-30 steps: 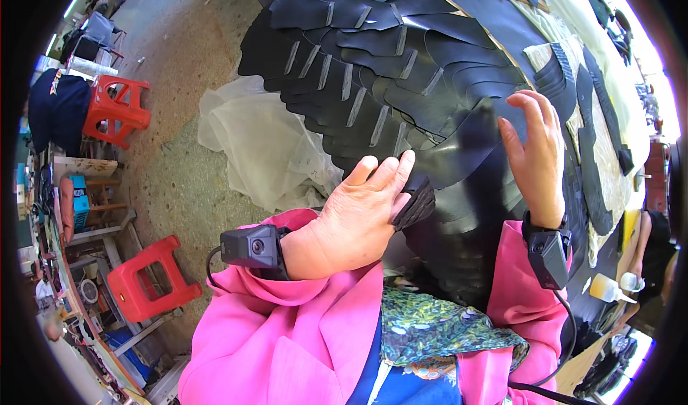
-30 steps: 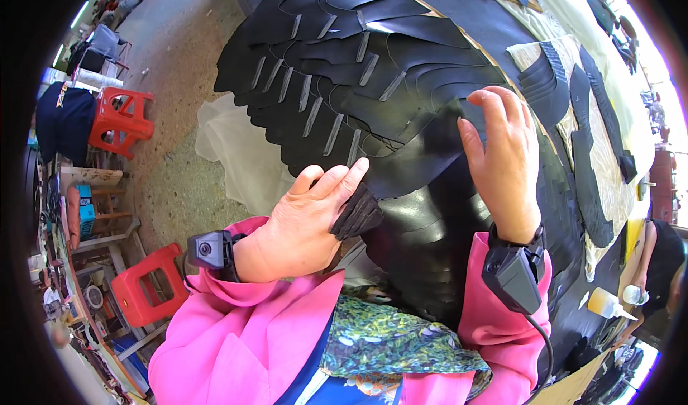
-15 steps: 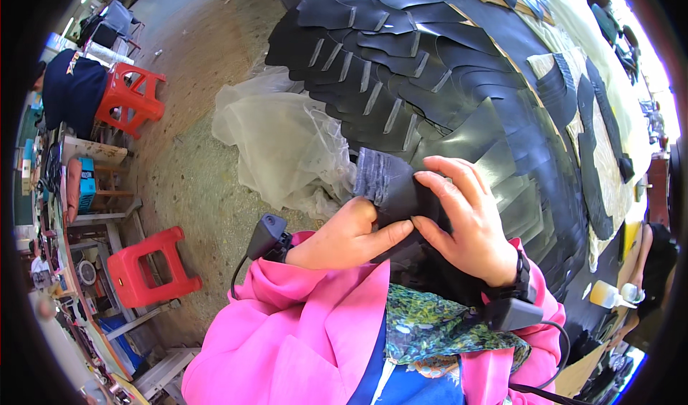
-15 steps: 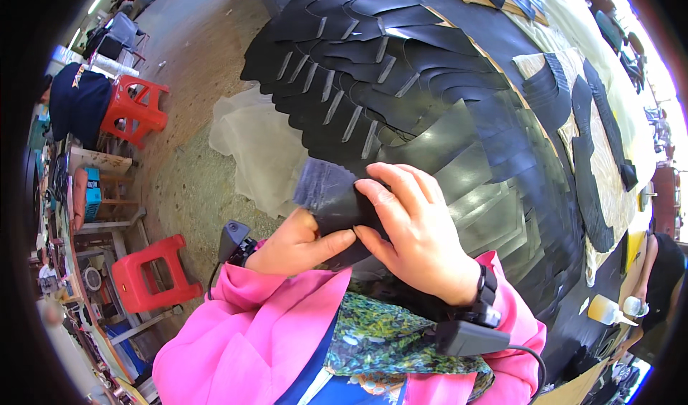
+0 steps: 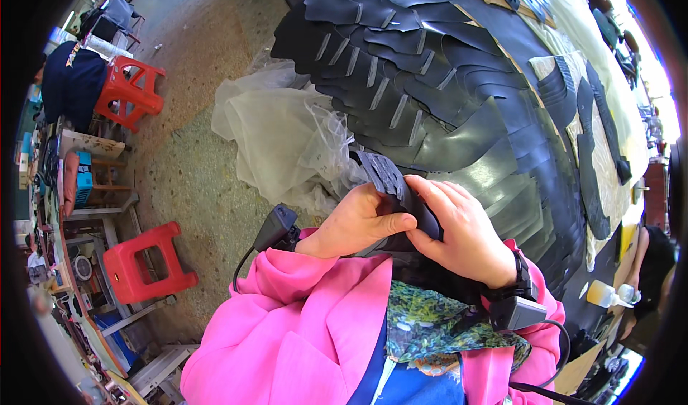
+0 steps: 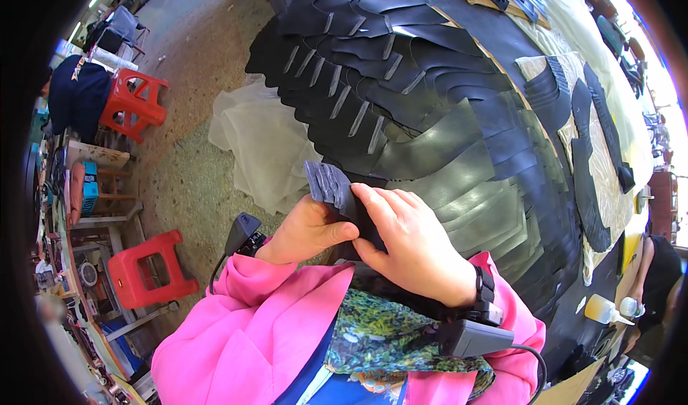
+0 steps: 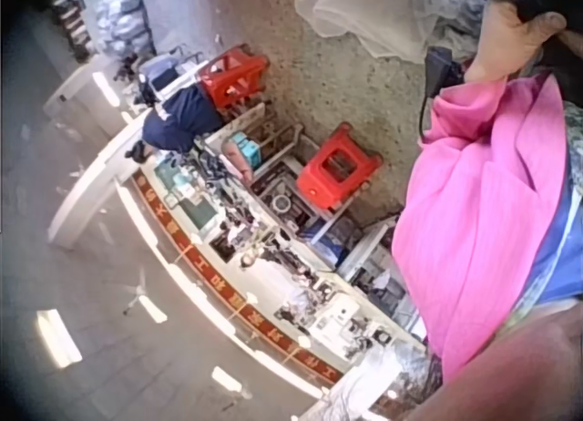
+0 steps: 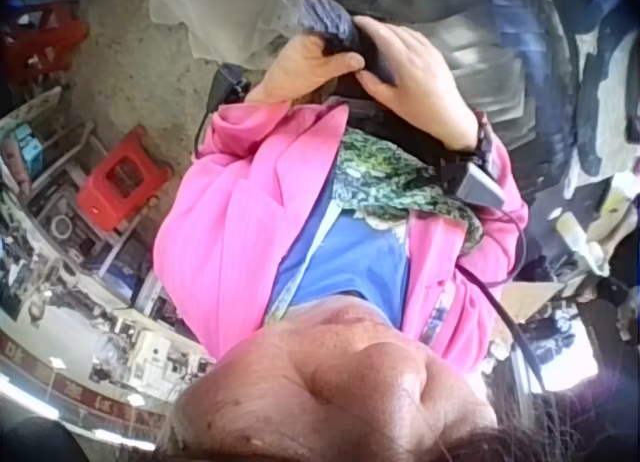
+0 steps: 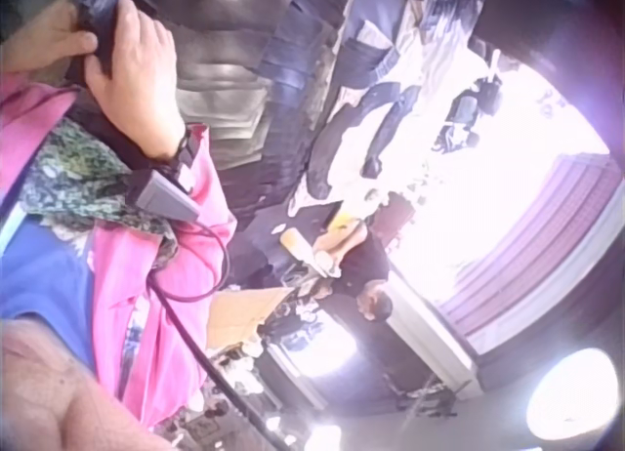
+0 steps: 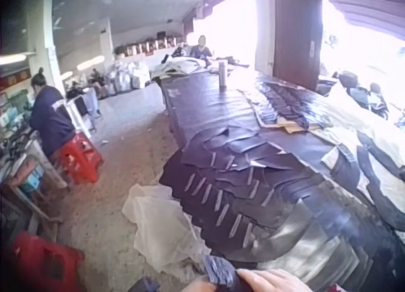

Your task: Aligning and placing black leather/synthetic shoe upper components onto a large assembly sheet following a pattern.

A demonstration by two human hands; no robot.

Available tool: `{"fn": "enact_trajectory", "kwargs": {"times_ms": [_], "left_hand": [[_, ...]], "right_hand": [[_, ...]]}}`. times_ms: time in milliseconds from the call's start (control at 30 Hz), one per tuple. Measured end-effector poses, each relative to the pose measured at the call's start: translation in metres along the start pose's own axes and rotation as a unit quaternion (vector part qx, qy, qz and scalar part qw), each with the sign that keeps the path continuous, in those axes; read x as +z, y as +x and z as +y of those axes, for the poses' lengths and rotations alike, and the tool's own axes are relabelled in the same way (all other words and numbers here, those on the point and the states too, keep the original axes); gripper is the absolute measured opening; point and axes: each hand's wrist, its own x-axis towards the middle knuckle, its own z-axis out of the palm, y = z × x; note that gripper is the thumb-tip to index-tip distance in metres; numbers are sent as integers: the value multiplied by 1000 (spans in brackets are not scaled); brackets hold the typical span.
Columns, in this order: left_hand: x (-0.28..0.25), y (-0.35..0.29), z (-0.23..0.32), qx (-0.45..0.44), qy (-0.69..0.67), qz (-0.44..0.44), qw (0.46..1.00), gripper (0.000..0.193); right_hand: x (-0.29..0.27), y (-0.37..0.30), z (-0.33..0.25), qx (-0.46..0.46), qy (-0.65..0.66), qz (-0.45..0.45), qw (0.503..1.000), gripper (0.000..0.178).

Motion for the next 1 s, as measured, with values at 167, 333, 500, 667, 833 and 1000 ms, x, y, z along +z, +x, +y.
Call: {"fn": "enact_trajectory", "kwargs": {"times_ms": [167, 333, 500, 667, 833, 1000], "left_hand": [[6, 3, 3, 47, -4, 60, 997, 26], [2, 0, 2, 49, 96, 96, 990, 19], [2, 2, 7, 146, 199, 88, 965, 15], [-19, -7, 6, 176, 265, -4, 948, 18], [-20, -5, 16, 161, 243, -20, 956, 21], [-30, 5, 13, 284, 442, -7, 851, 26]], "right_hand": [[5, 5, 1, 12, 20, 13, 1000, 54], [9, 11, 1, 17, 26, 37, 999, 48], [1, 24, 6, -29, -134, 109, 985, 27], [-40, 40, 22, 74, -28, 159, 984, 23], [-53, 58, 55, 148, 43, 23, 988, 19], [-41, 70, 85, 112, 7, -55, 992, 20]]}}
